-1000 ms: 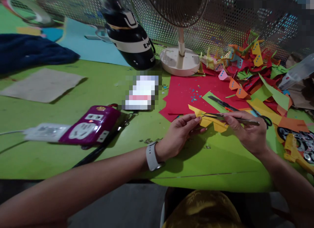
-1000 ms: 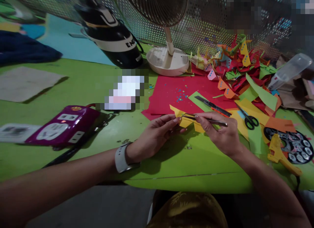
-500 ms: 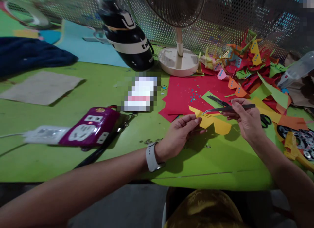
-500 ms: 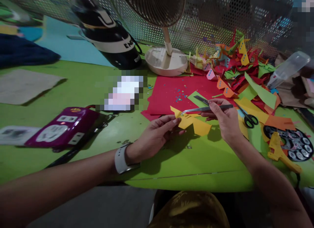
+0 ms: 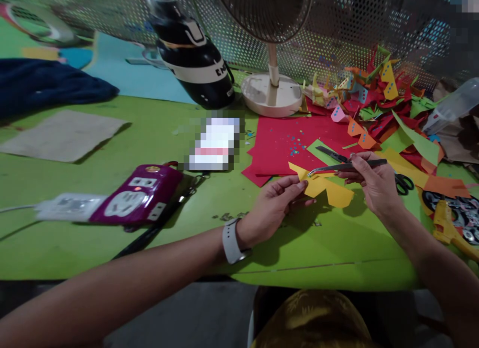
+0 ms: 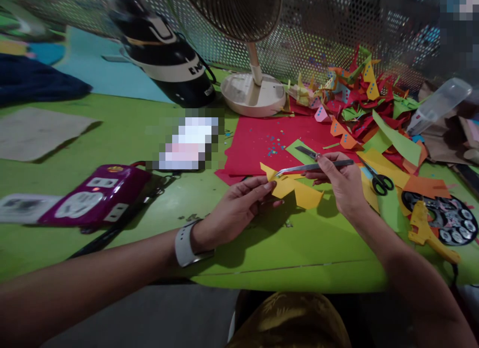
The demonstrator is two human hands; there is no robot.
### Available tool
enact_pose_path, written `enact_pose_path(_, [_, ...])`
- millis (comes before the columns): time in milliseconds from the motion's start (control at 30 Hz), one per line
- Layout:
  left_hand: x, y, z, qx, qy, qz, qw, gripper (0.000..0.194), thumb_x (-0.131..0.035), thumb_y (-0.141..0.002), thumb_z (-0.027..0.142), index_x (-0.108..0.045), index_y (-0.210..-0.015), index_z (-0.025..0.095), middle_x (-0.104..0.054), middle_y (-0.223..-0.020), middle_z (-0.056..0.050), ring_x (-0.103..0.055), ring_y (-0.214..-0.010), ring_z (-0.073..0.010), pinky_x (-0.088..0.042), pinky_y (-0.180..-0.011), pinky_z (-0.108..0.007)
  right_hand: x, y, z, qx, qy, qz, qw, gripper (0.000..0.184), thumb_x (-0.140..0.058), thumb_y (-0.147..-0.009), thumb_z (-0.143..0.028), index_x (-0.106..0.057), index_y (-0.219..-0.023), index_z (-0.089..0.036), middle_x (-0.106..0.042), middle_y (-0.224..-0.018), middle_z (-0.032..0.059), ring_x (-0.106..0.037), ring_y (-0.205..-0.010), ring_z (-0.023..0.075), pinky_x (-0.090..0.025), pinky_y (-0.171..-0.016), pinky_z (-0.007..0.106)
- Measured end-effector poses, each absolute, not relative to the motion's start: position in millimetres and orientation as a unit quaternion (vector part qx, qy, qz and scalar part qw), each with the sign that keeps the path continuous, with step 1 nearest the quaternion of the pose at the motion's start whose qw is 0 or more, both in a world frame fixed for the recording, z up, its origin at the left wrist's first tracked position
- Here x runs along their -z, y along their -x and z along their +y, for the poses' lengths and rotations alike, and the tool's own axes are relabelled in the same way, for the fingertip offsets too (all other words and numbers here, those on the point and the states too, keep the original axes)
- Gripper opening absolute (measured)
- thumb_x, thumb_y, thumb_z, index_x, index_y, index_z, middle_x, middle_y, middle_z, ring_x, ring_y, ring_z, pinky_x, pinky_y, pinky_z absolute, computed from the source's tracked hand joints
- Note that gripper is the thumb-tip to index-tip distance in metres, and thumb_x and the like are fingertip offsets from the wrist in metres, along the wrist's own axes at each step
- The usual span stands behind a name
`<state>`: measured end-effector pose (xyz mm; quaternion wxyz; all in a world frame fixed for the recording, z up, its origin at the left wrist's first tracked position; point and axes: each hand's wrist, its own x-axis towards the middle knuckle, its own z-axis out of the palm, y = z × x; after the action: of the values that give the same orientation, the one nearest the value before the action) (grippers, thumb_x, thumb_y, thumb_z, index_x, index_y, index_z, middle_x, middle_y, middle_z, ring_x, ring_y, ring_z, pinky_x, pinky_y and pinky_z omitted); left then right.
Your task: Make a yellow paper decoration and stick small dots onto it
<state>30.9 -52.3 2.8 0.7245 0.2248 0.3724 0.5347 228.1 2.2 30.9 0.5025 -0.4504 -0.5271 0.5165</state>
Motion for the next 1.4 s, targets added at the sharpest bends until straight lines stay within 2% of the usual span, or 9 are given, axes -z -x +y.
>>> enact_pose_path(133, [-2.9, -30.9, -52.2, -0.532, -0.223, 0.377, 0.725, 0.029, -0.091, -0.059, 0.031, -0.071, -0.074, 0.017, -0.067, -0.070, 0.005, -0.062, -0.063, -0.0089, -0.062, -0.069, -0.028, -31.9, -228.6, 1.3, -0.524, 0.454, -0.513, 0.506, 0.027, -0.074, -0.078, -0.042, -0.056, -0.082, -0.022, -0.072, -0.062, -0.0027, -0.074, -0.057, 0.0174, -0.057, -0.047, 0.022])
enact_pose_path(400, [-5.5, -31.7, -52.1, -0.530, -0.218, 0.380, 0.726, 0.031, -0.093, -0.054, 0.032, -0.072, -0.072, 0.017, -0.067, -0.068, 0.005, -0.062, -0.061, -0.0073, -0.063, -0.067, -0.025, -35.0, -227.0, -0.9, -0.542, 0.456, -0.485, 0.512, 0.030, -0.079, -0.072, -0.043, -0.059, -0.078, -0.021, -0.071, -0.059, -0.0029, -0.072, -0.053, 0.0155, -0.057, -0.047, 0.021])
enact_pose_path(733, [-4.8, -31.7, -52.5, -0.532, -0.202, 0.387, 0.725, 0.032, -0.093, -0.053, 0.030, -0.073, -0.073, 0.016, -0.070, -0.070, 0.004, -0.064, -0.063, -0.0088, -0.063, -0.065, -0.025, -34.0, -227.4, -0.3, -0.548, 0.450, -0.483, 0.514, 0.031, -0.080, -0.071, -0.043, -0.059, -0.078, -0.020, -0.071, -0.059, -0.0035, -0.071, -0.050, 0.0138, -0.056, -0.046, 0.019])
enact_pose_path(1133, [-6.0, -32.6, -52.9, -0.531, -0.215, 0.383, 0.725, 0.032, -0.094, -0.054, 0.031, -0.073, -0.072, 0.017, -0.068, -0.068, 0.005, -0.062, -0.060, -0.0072, -0.063, -0.066, -0.023, -33.2, -226.9, 0.7, -0.536, 0.455, -0.498, 0.508, 0.032, -0.078, -0.073, -0.046, -0.058, -0.080, -0.021, -0.072, -0.064, -0.0022, -0.073, -0.058, 0.0170, -0.056, -0.047, 0.022])
enact_pose_path(1267, [-5.8, -32.7, -54.0, -0.540, -0.208, 0.392, 0.716, 0.034, -0.094, -0.051, 0.031, -0.072, -0.072, 0.016, -0.068, -0.068, 0.005, -0.062, -0.063, -0.0082, -0.063, -0.065, -0.025, -35.8, -229.7, 0.7, -0.510, 0.429, -0.512, 0.542, 0.031, -0.071, -0.080, -0.052, -0.063, -0.093, -0.025, -0.076, -0.079, -0.0003, -0.076, -0.072, 0.0194, -0.060, -0.055, 0.027])
enact_pose_path(1400, [-5.4, -33.0, -55.7, -0.548, -0.227, 0.395, 0.702, 0.034, -0.094, -0.053, 0.033, -0.073, -0.074, 0.017, -0.070, -0.073, 0.003, -0.064, -0.069, -0.0103, -0.062, -0.066, -0.025, -33.2, -229.7, -3.3, -0.425, 0.403, -0.628, 0.513, 0.031, -0.063, -0.088, -0.049, -0.068, -0.113, -0.031, -0.076, -0.107, 0.0006, -0.074, -0.096, 0.0209, -0.064, -0.080, 0.038])
